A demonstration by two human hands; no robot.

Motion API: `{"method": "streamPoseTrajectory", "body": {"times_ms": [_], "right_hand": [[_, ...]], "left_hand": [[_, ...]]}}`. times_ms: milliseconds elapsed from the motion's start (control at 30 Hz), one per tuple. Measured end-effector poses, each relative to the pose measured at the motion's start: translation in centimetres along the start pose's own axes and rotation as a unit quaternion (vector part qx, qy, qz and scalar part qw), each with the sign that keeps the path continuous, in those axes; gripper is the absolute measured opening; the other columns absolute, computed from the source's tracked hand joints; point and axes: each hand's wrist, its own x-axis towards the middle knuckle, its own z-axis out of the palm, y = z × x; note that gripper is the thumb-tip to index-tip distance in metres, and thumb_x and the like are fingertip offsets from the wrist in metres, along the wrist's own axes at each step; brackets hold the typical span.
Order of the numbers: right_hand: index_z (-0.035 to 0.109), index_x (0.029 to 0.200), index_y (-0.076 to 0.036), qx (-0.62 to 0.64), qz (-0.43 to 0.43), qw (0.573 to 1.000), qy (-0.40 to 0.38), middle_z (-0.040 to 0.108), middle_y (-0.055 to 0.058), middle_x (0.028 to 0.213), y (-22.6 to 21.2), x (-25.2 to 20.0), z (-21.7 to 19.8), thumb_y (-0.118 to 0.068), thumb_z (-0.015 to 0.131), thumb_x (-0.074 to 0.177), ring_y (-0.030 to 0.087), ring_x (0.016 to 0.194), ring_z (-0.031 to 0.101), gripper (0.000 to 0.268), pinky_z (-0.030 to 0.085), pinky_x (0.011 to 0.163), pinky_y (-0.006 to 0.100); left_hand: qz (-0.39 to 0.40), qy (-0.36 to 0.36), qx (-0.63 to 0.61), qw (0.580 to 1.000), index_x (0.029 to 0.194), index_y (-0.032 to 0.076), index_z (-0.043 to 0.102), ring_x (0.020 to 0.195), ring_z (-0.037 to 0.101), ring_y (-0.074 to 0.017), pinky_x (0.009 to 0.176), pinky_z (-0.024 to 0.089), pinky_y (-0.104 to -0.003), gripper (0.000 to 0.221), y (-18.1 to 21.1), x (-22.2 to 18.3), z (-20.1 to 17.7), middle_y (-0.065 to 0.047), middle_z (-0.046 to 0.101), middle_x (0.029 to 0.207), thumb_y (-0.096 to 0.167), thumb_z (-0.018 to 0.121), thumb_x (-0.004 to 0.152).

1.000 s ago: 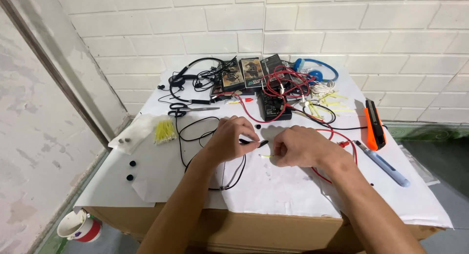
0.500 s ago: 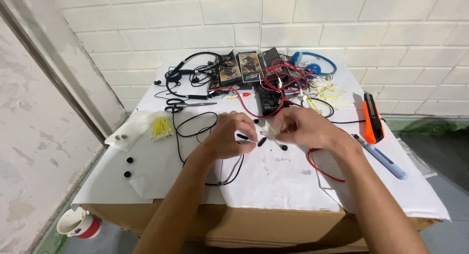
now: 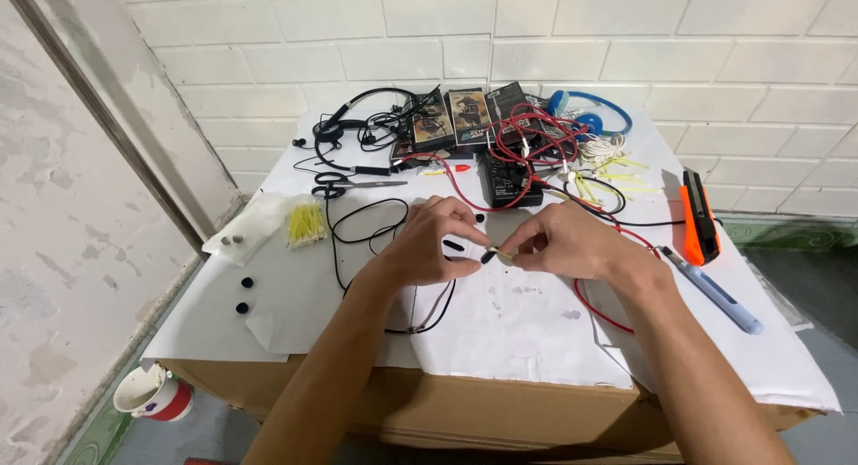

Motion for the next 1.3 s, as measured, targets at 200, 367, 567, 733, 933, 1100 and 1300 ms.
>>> {"method": "streamPoseTrajectory", "body": {"times_ms": [200,367,567,733,933,1100,1300], "right_hand": [[0.087,0.1,-0.022,-0.005,-0.021,1.0,0.002,0.082,0.01,0.083,0.6,0.2,0.4,-0.023,0.078,0.078,0.028,0.072,0.073,0.024,0.058,0.07,0.038],[0.087,0.103,-0.023,-0.007,-0.035,0.999,-0.003,0.081,0.01,0.087,0.3,0.2,0.4,-0.019,0.076,0.08,0.027,0.072,0.07,0.026,0.057,0.07,0.038],[0.087,0.104,-0.023,-0.009,-0.035,0.999,-0.016,0.081,0.009,0.088,-1.0,-0.6,0.1,-0.019,0.074,0.082,0.026,0.072,0.07,0.026,0.057,0.071,0.038],[0.086,0.105,-0.023,-0.011,-0.046,0.999,-0.013,0.08,0.008,0.088,-0.9,-0.4,0.3,-0.019,0.073,0.083,0.024,0.07,0.068,0.026,0.056,0.069,0.037],[0.087,0.104,-0.023,-0.017,-0.062,0.998,-0.001,0.079,0.008,0.088,-0.1,0.0,0.3,-0.019,0.073,0.083,0.023,0.07,0.066,0.025,0.055,0.069,0.039],[0.086,0.103,-0.023,-0.008,-0.089,0.996,0.006,0.077,0.01,0.09,0.0,-0.2,0.2,-0.016,0.071,0.085,0.027,0.073,0.066,0.024,0.056,0.07,0.041],[0.083,0.103,-0.018,-0.018,-0.104,0.994,0.003,0.075,0.013,0.09,0.1,0.1,0.1,-0.018,0.067,0.09,0.033,0.081,0.068,0.021,0.057,0.079,0.046]], "left_hand": [[0.001,-0.006,-0.005,1.0,0.108,0.02,0.079,0.122,0.053,-0.0291,0.111,0.029,-0.053,0.032,0.2,0.1,-0.1,-0.007,0.061,0.12,0.029,0.083,0.078],[0.007,-0.017,0.01,1.0,0.11,0.019,0.08,0.125,0.051,-0.031,0.113,0.028,-0.056,0.031,0.2,0.2,-0.1,-0.009,0.06,0.122,0.028,0.081,0.08],[-0.01,-0.034,0.047,0.998,0.11,0.023,0.08,0.129,0.048,-0.03,0.115,0.024,-0.055,0.031,0.0,0.4,0.0,-0.006,0.06,0.124,0.03,0.08,0.079],[-0.009,-0.028,0.048,0.998,0.108,0.024,0.081,0.128,0.048,-0.028,0.114,0.024,-0.054,0.03,-0.4,0.5,0.3,-0.005,0.06,0.122,0.031,0.081,0.079],[-0.002,-0.022,0.041,0.999,0.105,0.025,0.081,0.128,0.049,-0.0277,0.115,0.025,-0.054,0.03,-0.8,0.5,0.1,-0.003,0.06,0.118,0.03,0.085,0.076],[-0.003,-0.034,-0.016,0.999,0.117,0.018,0.078,0.132,0.046,-0.0365,0.116,0.023,-0.06,0.044,0.2,0.4,-0.2,-0.011,0.059,0.124,0.03,0.084,0.075],[-0.001,-0.045,0.016,0.999,0.11,0.021,0.08,0.137,0.04,-0.0361,0.117,0.02,-0.06,0.034,0.2,0.4,-0.4,-0.009,0.057,0.131,0.032,0.082,0.078]]}}
